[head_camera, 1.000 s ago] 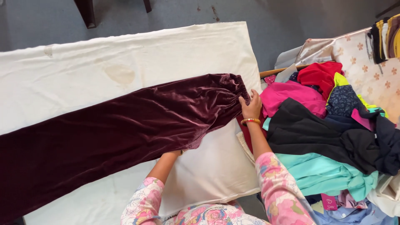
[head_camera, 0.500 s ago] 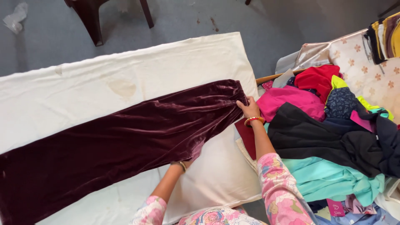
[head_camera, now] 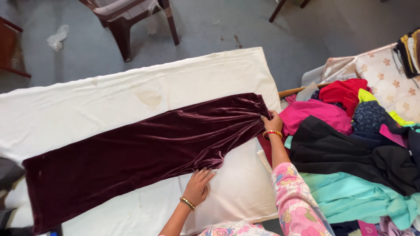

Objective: Folding pieces of velvet clothing on a table.

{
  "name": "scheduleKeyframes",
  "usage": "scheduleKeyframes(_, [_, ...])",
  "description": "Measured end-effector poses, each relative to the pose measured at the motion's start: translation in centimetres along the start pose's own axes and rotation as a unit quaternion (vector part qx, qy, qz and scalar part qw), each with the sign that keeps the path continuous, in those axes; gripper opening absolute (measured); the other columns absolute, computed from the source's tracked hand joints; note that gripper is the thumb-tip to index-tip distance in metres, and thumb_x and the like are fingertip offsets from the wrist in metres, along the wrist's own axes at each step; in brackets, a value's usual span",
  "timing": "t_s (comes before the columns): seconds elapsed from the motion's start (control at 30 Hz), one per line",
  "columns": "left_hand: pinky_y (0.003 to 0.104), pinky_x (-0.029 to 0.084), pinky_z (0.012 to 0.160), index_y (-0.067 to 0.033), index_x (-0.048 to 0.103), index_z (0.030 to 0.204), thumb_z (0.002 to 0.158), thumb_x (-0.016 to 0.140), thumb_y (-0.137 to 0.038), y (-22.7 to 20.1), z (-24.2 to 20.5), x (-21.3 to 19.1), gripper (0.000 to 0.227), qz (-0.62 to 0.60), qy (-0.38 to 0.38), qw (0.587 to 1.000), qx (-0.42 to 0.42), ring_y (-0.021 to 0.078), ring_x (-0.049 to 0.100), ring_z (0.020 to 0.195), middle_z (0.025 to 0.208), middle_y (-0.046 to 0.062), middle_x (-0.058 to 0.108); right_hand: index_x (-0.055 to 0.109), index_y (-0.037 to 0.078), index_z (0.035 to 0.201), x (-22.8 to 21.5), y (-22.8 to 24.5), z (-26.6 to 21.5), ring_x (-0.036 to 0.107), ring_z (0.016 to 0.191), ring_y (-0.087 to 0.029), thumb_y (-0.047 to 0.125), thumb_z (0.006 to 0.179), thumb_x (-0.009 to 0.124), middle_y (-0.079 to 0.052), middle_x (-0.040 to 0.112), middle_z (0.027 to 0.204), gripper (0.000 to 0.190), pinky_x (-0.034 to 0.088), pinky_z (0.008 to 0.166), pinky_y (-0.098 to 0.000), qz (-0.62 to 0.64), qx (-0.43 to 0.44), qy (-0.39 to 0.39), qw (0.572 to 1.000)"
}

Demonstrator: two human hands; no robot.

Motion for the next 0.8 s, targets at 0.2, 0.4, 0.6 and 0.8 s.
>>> scheduleKeyframes(0.2, [0.046, 0.041, 0.107, -0.0115, 0.066, 0.128, 0.073, 0.062, 0.001, 5.1, -4.5, -1.7, 0.056, -0.012, -0.129, 0.987, -0.095, 0.0333, 0.055, 0.127, 0.135, 0.01, 0.063, 0.07, 0.008, 0.123, 0.4, 8.2, -8.4, 0.057, 0.111, -0.041, 0.018, 0.068, 0.085, -0.018, 0.067, 0.113, 0.059, 0.045, 0.085, -0.0561, -0.207, -0.194, -0.184, 0.941])
scheduleKeyframes(0.4, [0.046, 0.046, 0.106, -0.0139, 0.072, 0.12, 0.086, 0.065, -0.006, 12.1, -12.8, -4.8, 0.036, 0.05, -0.313, 0.905, -0.283, 0.0293, 0.058, 0.122, 0.133, 0.005, 0.064, 0.073, 0.015, 0.106, 5.5, 10.1, -22.9, 0.061, 0.111, -0.025, 0.017, 0.077, 0.079, -0.003, 0.068, 0.112, 0.03, 0.044, 0.099, -0.0445, -0.071, -0.485, 0.059, 0.87])
scheduleKeyframes(0.6, [0.037, 0.054, 0.094, -0.0125, 0.073, 0.113, 0.09, 0.063, 0.003, 18.9, -20.1, -9.5, 0.03, -0.018, -0.465, 0.784, -0.41, 0.0219, 0.061, 0.115, 0.123, 0.006, 0.062, 0.073, 0.012, 0.111, 8.0, 9.2, -28.4, 0.06, 0.11, -0.027, 0.024, 0.074, 0.082, -0.006, 0.067, 0.116, 0.04, 0.04, 0.095, -0.0465, -0.149, -0.48, 0.115, 0.857])
scheduleKeyframes(0.8, [0.034, 0.056, 0.088, -0.0095, 0.07, 0.117, 0.087, 0.068, 0.005, 23.3, -23.7, -13.6, 0.034, -0.082, -0.591, 0.611, -0.52, 0.0196, 0.056, 0.1, 0.13, 0.007, 0.045, 0.075, 0.017, 0.1, 9.2, 8.5, -29.0, 0.062, 0.11, -0.024, 0.024, 0.078, 0.08, 0.0, 0.068, 0.11, 0.024, 0.042, 0.096, -0.0441, -0.151, -0.432, 0.068, 0.887])
Point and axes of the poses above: each hand's wrist, its own z-axis towards the middle knuckle, its own x-axis out of the palm, y = z × x, the point moved 1 cm from there along z, towards the middle knuckle
